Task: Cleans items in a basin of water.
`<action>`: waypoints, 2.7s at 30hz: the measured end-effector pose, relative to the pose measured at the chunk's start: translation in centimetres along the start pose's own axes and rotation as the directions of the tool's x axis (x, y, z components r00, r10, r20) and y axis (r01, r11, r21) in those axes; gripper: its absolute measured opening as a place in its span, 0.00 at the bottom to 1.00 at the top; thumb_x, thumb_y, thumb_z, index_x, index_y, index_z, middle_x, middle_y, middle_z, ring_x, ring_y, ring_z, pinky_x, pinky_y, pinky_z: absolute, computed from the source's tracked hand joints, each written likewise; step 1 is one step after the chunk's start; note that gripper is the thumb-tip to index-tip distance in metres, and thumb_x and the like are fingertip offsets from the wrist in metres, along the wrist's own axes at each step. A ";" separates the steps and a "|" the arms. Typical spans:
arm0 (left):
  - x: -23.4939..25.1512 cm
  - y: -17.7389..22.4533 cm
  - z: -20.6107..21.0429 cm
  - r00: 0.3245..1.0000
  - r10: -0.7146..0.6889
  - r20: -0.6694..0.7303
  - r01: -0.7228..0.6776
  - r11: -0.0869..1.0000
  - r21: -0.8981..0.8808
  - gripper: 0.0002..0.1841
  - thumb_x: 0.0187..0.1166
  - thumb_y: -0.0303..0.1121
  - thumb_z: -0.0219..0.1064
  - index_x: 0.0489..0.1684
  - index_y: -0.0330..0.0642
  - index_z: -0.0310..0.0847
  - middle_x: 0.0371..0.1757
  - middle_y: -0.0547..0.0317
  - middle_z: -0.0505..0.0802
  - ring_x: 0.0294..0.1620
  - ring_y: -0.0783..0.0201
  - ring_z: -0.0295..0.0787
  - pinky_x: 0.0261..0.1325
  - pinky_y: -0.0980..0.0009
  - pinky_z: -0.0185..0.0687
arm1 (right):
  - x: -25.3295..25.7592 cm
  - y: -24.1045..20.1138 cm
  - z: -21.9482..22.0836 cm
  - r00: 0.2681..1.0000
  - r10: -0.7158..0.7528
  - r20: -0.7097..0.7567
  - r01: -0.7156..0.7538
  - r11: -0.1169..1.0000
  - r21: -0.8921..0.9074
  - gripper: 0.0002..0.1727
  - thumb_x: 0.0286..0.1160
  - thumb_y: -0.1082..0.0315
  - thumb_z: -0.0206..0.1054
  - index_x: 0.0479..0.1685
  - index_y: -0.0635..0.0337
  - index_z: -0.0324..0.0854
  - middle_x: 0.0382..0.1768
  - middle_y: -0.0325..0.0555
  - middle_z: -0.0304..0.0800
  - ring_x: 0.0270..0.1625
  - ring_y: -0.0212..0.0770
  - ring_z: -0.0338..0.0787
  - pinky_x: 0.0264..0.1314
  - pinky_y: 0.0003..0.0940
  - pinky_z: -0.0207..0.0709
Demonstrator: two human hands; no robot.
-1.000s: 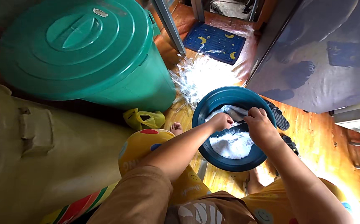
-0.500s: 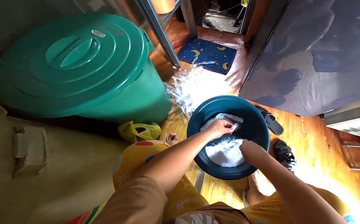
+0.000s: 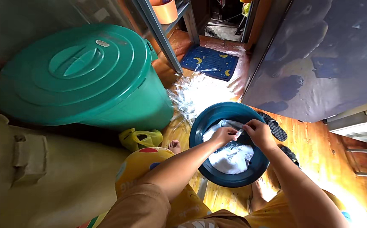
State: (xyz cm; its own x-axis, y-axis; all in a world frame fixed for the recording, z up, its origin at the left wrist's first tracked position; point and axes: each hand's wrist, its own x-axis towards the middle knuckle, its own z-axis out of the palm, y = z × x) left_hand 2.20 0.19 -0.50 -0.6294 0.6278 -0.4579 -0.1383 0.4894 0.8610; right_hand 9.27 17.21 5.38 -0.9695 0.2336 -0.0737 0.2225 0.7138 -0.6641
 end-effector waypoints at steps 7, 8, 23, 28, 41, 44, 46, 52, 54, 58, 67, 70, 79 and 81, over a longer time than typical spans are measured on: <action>0.0 0.5 0.1 0.993 0.011 -0.115 -0.019 0.997 -0.068 0.15 0.82 0.30 0.70 0.63 0.35 0.86 0.54 0.52 0.95 0.52 0.68 0.93 0.62 0.69 0.87 | 0.7 0.1 0.1 0.993 0.088 0.084 -0.093 0.995 0.046 0.13 0.85 0.70 0.60 0.58 0.66 0.84 0.49 0.56 0.90 0.50 0.48 0.90 0.60 0.48 0.83; 0.0 0.6 0.1 0.991 0.026 -0.132 -0.033 0.998 -0.053 0.14 0.82 0.31 0.70 0.62 0.36 0.87 0.54 0.54 0.95 0.51 0.69 0.93 0.62 0.70 0.87 | 0.7 0.3 0.4 0.992 0.084 0.092 -0.092 0.991 0.092 0.14 0.82 0.68 0.63 0.59 0.66 0.84 0.48 0.55 0.90 0.48 0.46 0.90 0.58 0.45 0.83; -0.2 0.9 0.7 0.964 0.115 -0.239 -0.118 0.993 0.002 0.13 0.81 0.32 0.71 0.59 0.38 0.89 0.54 0.55 0.96 0.55 0.71 0.93 0.67 0.70 0.84 | 0.6 0.6 1.5 0.994 -0.060 -0.092 0.072 0.989 0.131 0.16 0.71 0.60 0.78 0.42 0.67 0.88 0.39 0.52 0.88 0.40 0.43 0.86 0.49 0.41 0.82; -0.2 0.7 0.6 0.969 0.094 -0.228 -0.103 0.994 -0.027 0.13 0.82 0.33 0.71 0.58 0.37 0.89 0.52 0.54 0.96 0.52 0.70 0.93 0.65 0.69 0.85 | 0.5 0.3 1.3 0.965 -0.196 -0.174 0.210 0.975 0.065 0.06 0.75 0.70 0.73 0.36 0.65 0.90 0.41 0.51 0.89 0.40 0.40 0.88 0.47 0.37 0.85; -0.1 0.8 -0.3 0.914 0.361 -0.184 -0.291 0.901 0.321 0.30 0.73 0.49 0.79 0.73 0.47 0.85 0.80 0.50 0.82 0.87 0.46 0.66 0.88 0.45 0.59 | 0.8 1.7 0.2 0.947 -0.302 -0.105 0.308 0.950 0.048 0.06 0.71 0.69 0.69 0.33 0.64 0.88 0.43 0.51 0.87 0.40 0.40 0.86 0.43 0.37 0.83; 0.1 1.4 -0.5 0.813 0.561 -0.154 -0.477 0.794 0.375 0.19 0.77 0.42 0.76 0.60 0.42 0.92 0.71 0.52 0.89 0.83 0.49 0.73 0.88 0.50 0.59 | 0.8 1.8 0.4 0.947 -0.318 -0.051 0.322 0.944 0.077 0.06 0.69 0.70 0.69 0.36 0.62 0.90 0.49 0.54 0.86 0.51 0.44 0.87 0.50 0.39 0.84; 0.1 1.5 -0.6 0.790 0.603 -0.113 -0.517 0.753 0.408 0.13 0.80 0.37 0.73 0.52 0.39 0.94 0.65 0.53 0.93 0.79 0.50 0.78 0.88 0.53 0.62 | 0.8 1.8 0.4 0.950 -0.312 -0.021 0.312 0.945 0.098 0.06 0.69 0.69 0.70 0.37 0.61 0.91 0.53 0.55 0.84 0.55 0.45 0.86 0.51 0.38 0.84; -0.2 1.6 -0.9 0.845 0.530 -0.068 -0.465 0.792 0.396 0.16 0.80 0.41 0.73 0.51 0.36 0.93 0.64 0.50 0.93 0.78 0.52 0.79 0.86 0.54 0.65 | 0.7 1.3 0.3 0.925 -0.370 -0.083 0.378 0.918 0.120 0.04 0.68 0.70 0.69 0.35 0.59 0.89 0.53 0.52 0.83 0.52 0.40 0.86 0.46 0.32 0.84; -0.2 1.5 -0.7 0.791 0.607 -0.078 -0.531 0.744 0.405 0.15 0.79 0.40 0.74 0.51 0.35 0.93 0.62 0.49 0.94 0.77 0.51 0.80 0.84 0.54 0.67 | 0.8 1.6 0.5 0.928 -0.366 -0.075 0.373 0.920 0.119 0.05 0.68 0.70 0.68 0.35 0.59 0.89 0.54 0.52 0.83 0.54 0.42 0.86 0.48 0.33 0.84; -0.1 1.3 -0.6 0.782 0.621 -0.060 -0.534 0.716 0.449 0.12 0.83 0.35 0.69 0.47 0.36 0.95 0.60 0.49 0.95 0.77 0.50 0.81 0.85 0.55 0.67 | 0.8 1.5 0.8 0.936 -0.345 -0.066 0.351 0.927 0.134 0.05 0.69 0.69 0.68 0.34 0.59 0.89 0.54 0.52 0.84 0.56 0.42 0.85 0.49 0.34 0.84; -0.4 1.4 -0.6 0.860 0.510 -0.031 -0.443 0.775 0.451 0.17 0.83 0.45 0.70 0.55 0.41 0.94 0.66 0.54 0.93 0.82 0.53 0.77 0.87 0.53 0.63 | 0.8 0.9 -0.2 0.945 -0.306 -0.117 0.322 0.935 0.147 0.04 0.69 0.71 0.68 0.34 0.61 0.87 0.54 0.52 0.84 0.58 0.43 0.85 0.50 0.36 0.84; -0.3 1.2 -0.1 0.755 0.648 -0.105 -0.551 0.713 0.434 0.14 0.82 0.39 0.71 0.51 0.37 0.94 0.61 0.51 0.95 0.78 0.50 0.81 0.84 0.50 0.68 | 0.6 1.1 0.2 0.953 -0.291 -0.083 0.301 0.943 0.144 0.04 0.69 0.69 0.69 0.33 0.59 0.88 0.53 0.51 0.85 0.58 0.44 0.84 0.50 0.38 0.83; -0.5 1.4 -0.4 0.864 0.501 -0.046 -0.433 0.788 0.437 0.15 0.87 0.42 0.65 0.54 0.46 0.96 0.61 0.58 0.95 0.79 0.57 0.80 0.86 0.56 0.65 | 0.1 -0.8 -1.9 0.942 -0.286 -0.175 0.317 0.929 0.193 0.03 0.70 0.73 0.67 0.34 0.62 0.84 0.55 0.51 0.83 0.55 0.38 0.86 0.48 0.30 0.86; -0.6 1.7 -0.6 0.883 0.467 -0.041 -0.405 0.805 0.433 0.16 0.86 0.45 0.66 0.56 0.46 0.94 0.65 0.58 0.94 0.81 0.56 0.77 0.87 0.55 0.63 | 0.0 -0.9 -2.4 0.936 -0.296 -0.189 0.331 0.924 0.192 0.03 0.70 0.73 0.67 0.34 0.63 0.84 0.55 0.51 0.82 0.55 0.37 0.86 0.47 0.28 0.86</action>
State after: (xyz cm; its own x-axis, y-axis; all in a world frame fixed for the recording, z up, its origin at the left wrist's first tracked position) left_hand 1.93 0.29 1.37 -0.6522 0.7580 0.0066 0.4747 0.4017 0.7832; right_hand 9.29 18.13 7.80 -0.9543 0.1318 0.2682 -0.1352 0.6098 -0.7809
